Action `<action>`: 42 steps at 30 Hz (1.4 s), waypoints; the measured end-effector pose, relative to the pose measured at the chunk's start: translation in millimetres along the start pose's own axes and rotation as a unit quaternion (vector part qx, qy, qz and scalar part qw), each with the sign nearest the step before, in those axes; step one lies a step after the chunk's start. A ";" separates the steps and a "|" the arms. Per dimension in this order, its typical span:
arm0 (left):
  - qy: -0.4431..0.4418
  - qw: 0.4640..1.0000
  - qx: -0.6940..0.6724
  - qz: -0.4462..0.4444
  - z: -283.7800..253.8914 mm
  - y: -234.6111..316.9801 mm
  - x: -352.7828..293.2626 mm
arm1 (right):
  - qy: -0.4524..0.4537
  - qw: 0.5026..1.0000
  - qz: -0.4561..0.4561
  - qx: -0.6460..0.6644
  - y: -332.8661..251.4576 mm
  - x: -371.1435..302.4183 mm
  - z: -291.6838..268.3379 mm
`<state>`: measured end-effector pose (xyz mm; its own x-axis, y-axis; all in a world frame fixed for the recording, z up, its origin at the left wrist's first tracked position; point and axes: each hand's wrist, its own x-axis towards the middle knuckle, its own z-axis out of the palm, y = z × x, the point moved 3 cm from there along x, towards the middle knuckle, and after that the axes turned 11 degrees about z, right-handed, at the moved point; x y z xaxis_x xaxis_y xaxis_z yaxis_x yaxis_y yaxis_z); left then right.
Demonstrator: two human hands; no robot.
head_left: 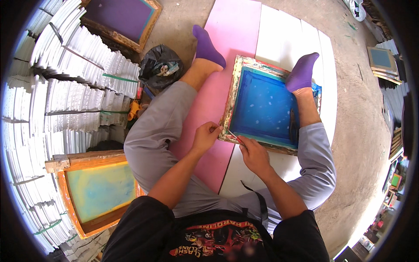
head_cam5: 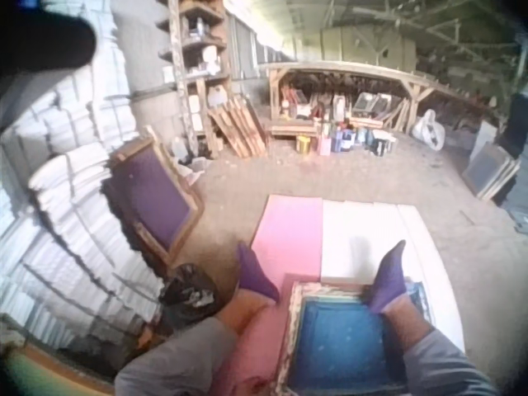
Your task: The person sits on the floor and uses a screwdriver to remove screws from a blue screen printing frame. They place the removed screws into a black plastic bag and continue unscrewing the frame edges.
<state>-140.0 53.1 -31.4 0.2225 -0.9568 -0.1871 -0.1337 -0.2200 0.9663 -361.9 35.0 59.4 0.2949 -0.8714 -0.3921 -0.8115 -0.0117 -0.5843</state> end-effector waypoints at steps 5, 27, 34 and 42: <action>0.000 0.999 -0.002 -0.036 -3.0 -4.5 0.5 | -0.017 1.000 0.002 0.002 -5.4 2.8 -0.4; -0.016 0.999 0.012 -0.041 -8.0 2.7 1.0 | -0.063 0.990 0.054 0.114 -3.8 -13.6 15.0; -0.013 0.999 -0.009 -0.046 -7.5 6.5 1.1 | -0.048 0.994 0.041 0.091 -7.2 -22.3 17.1; -0.018 0.999 0.003 -0.047 -6.4 0.9 2.4 | -0.047 0.987 0.063 0.137 -3.7 -24.9 26.0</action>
<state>-133.4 51.8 -29.8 0.1986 -0.9385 -0.2825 -0.1200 -0.3094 0.9433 -353.1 69.5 52.8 0.2556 -0.8081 -0.5308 -0.6818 0.2386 -0.6915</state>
